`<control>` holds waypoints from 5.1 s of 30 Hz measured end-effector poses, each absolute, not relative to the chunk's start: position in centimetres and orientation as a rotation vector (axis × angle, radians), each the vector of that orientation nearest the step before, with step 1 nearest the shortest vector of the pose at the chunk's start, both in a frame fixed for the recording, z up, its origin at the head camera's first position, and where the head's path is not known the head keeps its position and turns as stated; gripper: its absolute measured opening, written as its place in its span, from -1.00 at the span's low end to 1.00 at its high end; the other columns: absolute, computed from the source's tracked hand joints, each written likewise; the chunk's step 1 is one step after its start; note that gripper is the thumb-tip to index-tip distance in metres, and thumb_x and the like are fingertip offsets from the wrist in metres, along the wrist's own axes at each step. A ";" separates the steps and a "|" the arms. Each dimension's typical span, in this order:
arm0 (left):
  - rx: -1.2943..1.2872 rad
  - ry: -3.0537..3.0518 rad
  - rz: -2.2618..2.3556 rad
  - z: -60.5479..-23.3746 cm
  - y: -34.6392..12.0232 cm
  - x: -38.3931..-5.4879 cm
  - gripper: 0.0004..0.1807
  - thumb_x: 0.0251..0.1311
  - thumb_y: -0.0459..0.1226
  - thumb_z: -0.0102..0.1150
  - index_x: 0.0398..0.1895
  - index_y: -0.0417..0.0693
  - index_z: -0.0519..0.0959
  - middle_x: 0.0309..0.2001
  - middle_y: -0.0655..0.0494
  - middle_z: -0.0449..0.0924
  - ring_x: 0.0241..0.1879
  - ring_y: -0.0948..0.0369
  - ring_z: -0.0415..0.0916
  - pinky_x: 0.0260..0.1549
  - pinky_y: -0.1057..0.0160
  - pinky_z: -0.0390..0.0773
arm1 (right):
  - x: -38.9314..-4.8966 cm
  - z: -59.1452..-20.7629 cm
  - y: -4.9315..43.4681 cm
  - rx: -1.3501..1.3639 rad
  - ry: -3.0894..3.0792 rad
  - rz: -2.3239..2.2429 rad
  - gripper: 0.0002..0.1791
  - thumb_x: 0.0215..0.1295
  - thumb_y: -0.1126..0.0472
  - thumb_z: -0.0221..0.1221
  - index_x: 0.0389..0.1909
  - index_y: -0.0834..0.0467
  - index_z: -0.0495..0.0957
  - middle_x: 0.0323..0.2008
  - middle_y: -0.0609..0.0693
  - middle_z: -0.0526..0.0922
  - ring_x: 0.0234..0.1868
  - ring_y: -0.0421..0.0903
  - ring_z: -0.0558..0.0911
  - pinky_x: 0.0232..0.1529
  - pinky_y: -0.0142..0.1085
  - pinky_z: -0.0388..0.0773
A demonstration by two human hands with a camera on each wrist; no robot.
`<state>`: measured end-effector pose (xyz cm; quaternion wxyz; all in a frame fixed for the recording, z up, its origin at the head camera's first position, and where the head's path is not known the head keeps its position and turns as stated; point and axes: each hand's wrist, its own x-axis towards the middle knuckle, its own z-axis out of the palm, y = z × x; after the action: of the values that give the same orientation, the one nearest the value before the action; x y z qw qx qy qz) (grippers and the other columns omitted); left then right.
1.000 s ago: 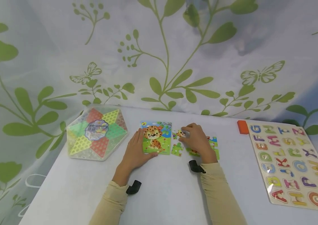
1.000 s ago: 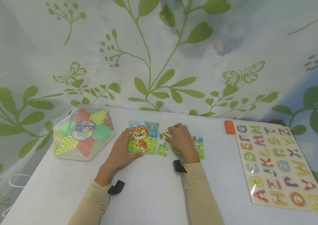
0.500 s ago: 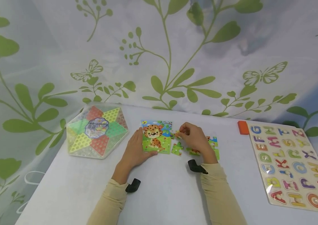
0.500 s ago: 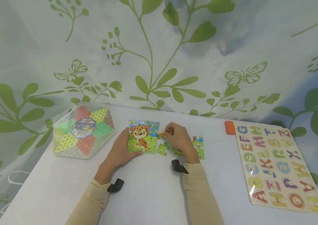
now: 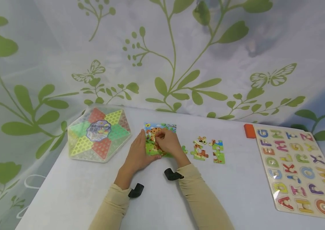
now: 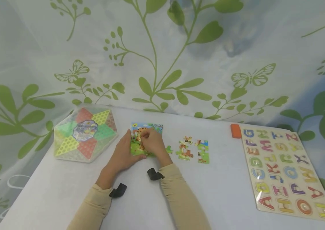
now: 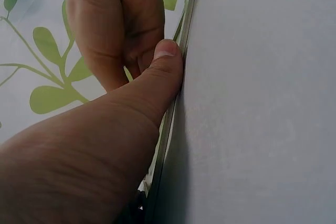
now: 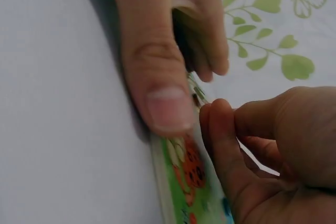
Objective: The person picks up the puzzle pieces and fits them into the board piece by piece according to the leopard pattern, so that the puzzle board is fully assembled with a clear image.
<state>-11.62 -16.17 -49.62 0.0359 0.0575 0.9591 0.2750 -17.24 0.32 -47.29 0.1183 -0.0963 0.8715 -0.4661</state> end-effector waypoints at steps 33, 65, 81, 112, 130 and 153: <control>0.265 3.006 0.770 -49.8 -16.3 -11.5 0.29 0.09 0.19 0.45 0.63 -0.28 -0.07 0.65 -0.22 -0.13 0.62 -0.16 -0.08 0.53 -0.21 0.12 | -17.7 -47.1 -2.0 -0.650 2.873 -0.814 -0.78 0.42 0.25 0.26 0.01 0.10 0.77 -0.04 0.03 0.79 0.18 0.06 0.66 0.28 -0.07 0.56; 0.221 2.975 0.660 -50.1 -15.8 -11.9 0.27 0.18 0.32 0.26 0.64 -0.26 -0.14 0.67 -0.17 -0.23 0.65 -0.12 -0.21 0.55 -0.21 0.06 | -17.8 -45.3 15.3 -0.214 2.806 -1.073 -0.44 0.39 0.04 0.31 0.34 0.16 0.53 0.17 0.20 0.61 0.13 0.16 0.61 0.08 0.04 0.61; 0.208 2.972 0.668 -50.3 -16.2 -11.8 0.26 0.20 0.34 0.21 0.65 -0.23 -0.15 0.67 -0.16 -0.22 0.66 -0.11 -0.23 0.56 -0.20 0.03 | -16.1 -46.3 16.0 -0.098 2.833 -0.875 -0.36 0.17 0.04 0.48 0.12 0.39 0.56 -0.13 0.27 0.55 -0.15 0.13 0.52 -0.11 -0.03 0.57; 0.282 2.993 0.657 -49.9 -16.2 -11.5 0.07 0.30 0.28 0.16 0.67 -0.03 -0.05 0.69 0.05 -0.22 0.67 -0.09 -0.28 0.52 -0.31 0.02 | -19.1 -45.9 0.9 -0.311 2.744 -1.083 -0.62 0.36 0.11 0.34 0.12 0.19 0.67 -0.08 0.09 0.76 -0.06 0.01 0.71 -0.04 -0.12 0.68; 0.305 3.000 0.652 -49.7 -16.1 -11.3 -0.04 0.31 0.23 0.18 0.64 0.02 0.10 0.68 -0.02 -0.18 0.66 -0.12 -0.23 0.52 -0.30 0.02 | -19.0 -45.7 -0.3 -0.141 2.772 -0.954 -0.62 0.33 0.07 0.37 0.05 0.20 0.67 -0.06 0.07 0.73 0.02 0.06 0.67 0.03 -0.11 0.66; 0.352 3.036 0.686 -49.5 -16.0 -11.1 -0.15 0.30 0.16 0.23 0.59 0.12 0.24 0.66 -0.14 -0.08 0.62 -0.22 -0.13 0.46 -0.36 0.10 | -18.8 -45.9 -0.6 -0.152 2.794 -0.918 -0.66 0.31 0.11 0.39 -0.02 0.23 0.65 -0.07 0.10 0.72 -0.02 0.05 0.68 0.00 -0.12 0.67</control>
<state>-11.07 -16.01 -49.47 0.0044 0.1125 0.9692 0.2189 -18.79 -0.61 -45.94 0.0981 -0.0513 0.9442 -0.3101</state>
